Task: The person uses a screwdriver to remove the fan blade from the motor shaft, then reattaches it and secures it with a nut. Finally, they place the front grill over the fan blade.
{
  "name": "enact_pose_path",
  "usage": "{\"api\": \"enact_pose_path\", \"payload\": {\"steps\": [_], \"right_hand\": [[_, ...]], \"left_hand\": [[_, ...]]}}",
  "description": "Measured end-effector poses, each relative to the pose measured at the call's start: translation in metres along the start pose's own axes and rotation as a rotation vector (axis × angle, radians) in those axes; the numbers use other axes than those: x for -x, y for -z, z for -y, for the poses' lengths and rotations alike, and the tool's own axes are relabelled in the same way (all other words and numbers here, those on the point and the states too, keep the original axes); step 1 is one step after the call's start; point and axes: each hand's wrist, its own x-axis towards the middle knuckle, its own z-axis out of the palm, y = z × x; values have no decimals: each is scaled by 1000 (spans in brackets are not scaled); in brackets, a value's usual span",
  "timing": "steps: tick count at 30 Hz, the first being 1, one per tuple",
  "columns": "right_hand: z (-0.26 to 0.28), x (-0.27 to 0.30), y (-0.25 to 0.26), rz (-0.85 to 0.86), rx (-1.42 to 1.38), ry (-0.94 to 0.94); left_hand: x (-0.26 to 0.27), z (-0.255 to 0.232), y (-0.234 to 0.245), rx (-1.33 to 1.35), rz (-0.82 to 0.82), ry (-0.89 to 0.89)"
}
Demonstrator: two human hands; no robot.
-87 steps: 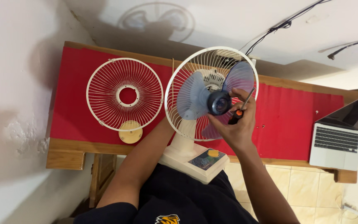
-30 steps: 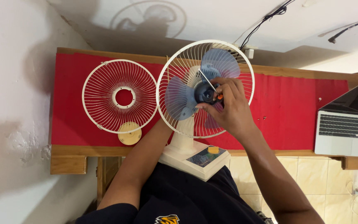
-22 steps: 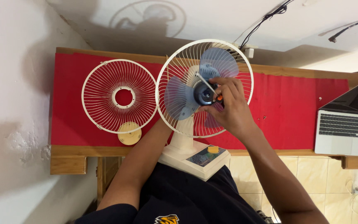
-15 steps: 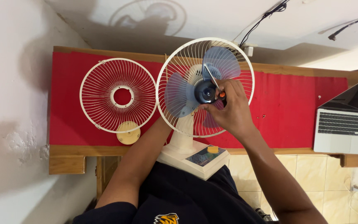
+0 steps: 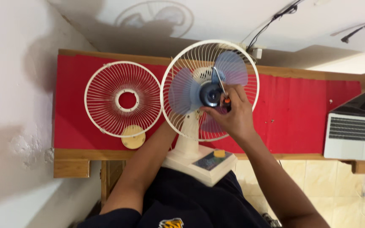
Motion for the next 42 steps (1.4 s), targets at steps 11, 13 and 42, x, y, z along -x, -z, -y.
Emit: {"api": "enact_pose_path", "payload": {"steps": [11, 13, 42], "right_hand": [[-1, -3, 6, 50, -27, 80], [1, -5, 14, 65, -34, 146], [-57, -23, 182, -47, 285, 341]], "left_hand": [[11, -31, -23, 5, 20, -23], [12, -34, -24, 3, 21, -27], [17, 6, -5, 32, -27, -2]]}}
